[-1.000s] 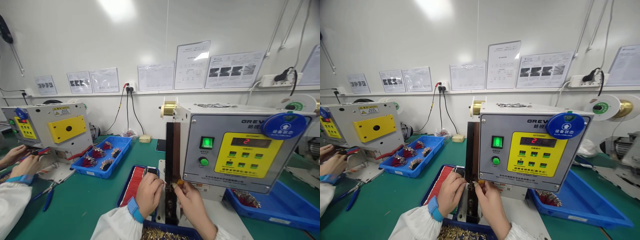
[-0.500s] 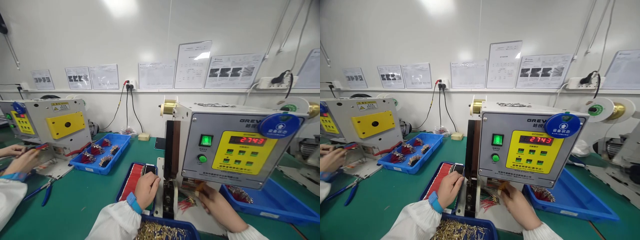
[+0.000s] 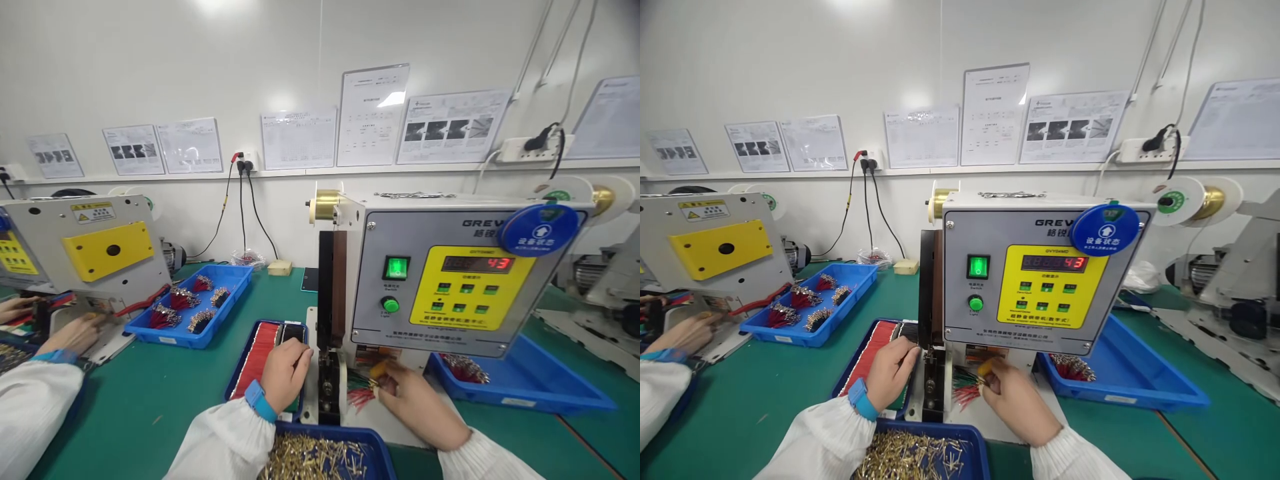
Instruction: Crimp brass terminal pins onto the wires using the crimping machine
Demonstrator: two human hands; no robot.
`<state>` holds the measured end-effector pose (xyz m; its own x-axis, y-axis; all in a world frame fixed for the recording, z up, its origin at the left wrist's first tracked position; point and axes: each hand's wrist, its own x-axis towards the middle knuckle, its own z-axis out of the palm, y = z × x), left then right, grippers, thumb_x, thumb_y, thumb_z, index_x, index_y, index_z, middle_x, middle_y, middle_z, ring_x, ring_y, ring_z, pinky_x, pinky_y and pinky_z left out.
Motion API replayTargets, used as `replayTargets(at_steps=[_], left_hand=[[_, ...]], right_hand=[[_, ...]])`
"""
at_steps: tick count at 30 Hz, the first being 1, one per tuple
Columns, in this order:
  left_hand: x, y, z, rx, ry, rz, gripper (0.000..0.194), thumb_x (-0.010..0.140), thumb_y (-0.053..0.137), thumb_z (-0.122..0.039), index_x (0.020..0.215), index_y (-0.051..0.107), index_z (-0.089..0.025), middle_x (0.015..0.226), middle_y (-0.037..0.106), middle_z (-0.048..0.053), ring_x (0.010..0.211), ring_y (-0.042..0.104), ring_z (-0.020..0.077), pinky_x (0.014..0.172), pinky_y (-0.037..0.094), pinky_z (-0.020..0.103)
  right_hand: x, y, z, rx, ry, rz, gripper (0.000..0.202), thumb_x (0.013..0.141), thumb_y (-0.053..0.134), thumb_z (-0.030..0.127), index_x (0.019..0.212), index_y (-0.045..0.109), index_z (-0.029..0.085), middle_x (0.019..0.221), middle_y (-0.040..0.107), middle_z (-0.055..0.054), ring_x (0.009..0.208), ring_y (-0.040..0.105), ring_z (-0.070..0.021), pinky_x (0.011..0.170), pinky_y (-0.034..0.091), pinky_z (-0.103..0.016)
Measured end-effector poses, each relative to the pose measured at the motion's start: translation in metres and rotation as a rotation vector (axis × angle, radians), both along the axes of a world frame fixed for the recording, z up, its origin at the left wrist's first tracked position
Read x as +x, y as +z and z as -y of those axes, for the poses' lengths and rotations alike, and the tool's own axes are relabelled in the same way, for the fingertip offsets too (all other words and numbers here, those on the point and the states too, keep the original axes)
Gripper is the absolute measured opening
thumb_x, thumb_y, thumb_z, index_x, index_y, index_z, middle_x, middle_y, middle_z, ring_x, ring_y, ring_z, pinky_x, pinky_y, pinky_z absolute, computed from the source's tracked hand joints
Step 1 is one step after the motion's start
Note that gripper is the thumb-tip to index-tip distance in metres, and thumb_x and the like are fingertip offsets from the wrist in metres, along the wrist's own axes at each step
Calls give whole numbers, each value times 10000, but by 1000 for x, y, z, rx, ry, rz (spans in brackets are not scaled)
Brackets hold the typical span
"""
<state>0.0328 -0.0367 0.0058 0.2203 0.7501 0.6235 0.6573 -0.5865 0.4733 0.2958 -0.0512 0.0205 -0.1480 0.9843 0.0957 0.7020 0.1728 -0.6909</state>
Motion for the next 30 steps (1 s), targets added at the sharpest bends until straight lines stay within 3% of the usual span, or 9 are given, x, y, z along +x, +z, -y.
replayTargets(at_steps=[3,8,14,18,21,24,27,30], left_hand=[[0,-1,0,-25,-1,8,323,986,377,-302,781,592,-176,708,560,23,678,545,141,632,402,250],[0,-2,-1,-49,-5,15,322,987,377,-305,786,593,-176,719,565,27,692,545,142,651,401,250],[1,-2,0,-46,8,17,322,983,382,-300,772,591,-174,708,563,22,685,544,140,637,380,247],[1,-2,1,-53,20,-1,322,982,386,-296,769,594,-176,710,564,19,690,544,137,640,370,248],[2,-2,0,-48,27,-12,311,979,391,-286,772,595,-176,710,564,16,690,542,134,636,362,246],[2,-3,-1,-39,28,-21,305,976,395,-275,764,591,-175,705,560,14,686,537,132,633,359,244],[2,-4,0,-35,23,-23,295,973,398,-268,770,592,-176,711,566,14,693,542,131,638,363,242],[2,-3,1,-36,22,-28,291,972,400,-266,775,595,-177,711,569,15,691,545,131,636,364,241]], right_hand=[[-2,-2,0,-11,24,51,195,772,517,229,888,674,213,738,679,-51,653,638,-240,571,450,-297],[-2,-1,-2,-21,51,53,228,836,457,232,942,654,187,998,706,-105,907,673,-255,726,509,-304],[-13,6,9,130,51,116,247,907,415,318,882,630,198,839,692,-95,740,648,-250,651,480,-332],[-44,8,31,189,235,204,333,949,407,320,680,564,200,693,637,-43,618,575,-181,578,387,-269],[-68,-1,46,143,454,317,225,851,577,279,645,544,195,623,587,8,558,524,-139,518,282,-234],[-83,-16,53,83,603,404,340,776,682,380,574,480,195,526,493,42,458,421,-104,470,183,-249],[-86,-24,53,21,625,414,365,772,691,389,557,469,194,488,437,58,420,338,-87,467,156,-259],[-84,-18,53,-47,596,397,285,750,694,292,561,505,192,499,448,58,418,293,-78,469,175,-250]])
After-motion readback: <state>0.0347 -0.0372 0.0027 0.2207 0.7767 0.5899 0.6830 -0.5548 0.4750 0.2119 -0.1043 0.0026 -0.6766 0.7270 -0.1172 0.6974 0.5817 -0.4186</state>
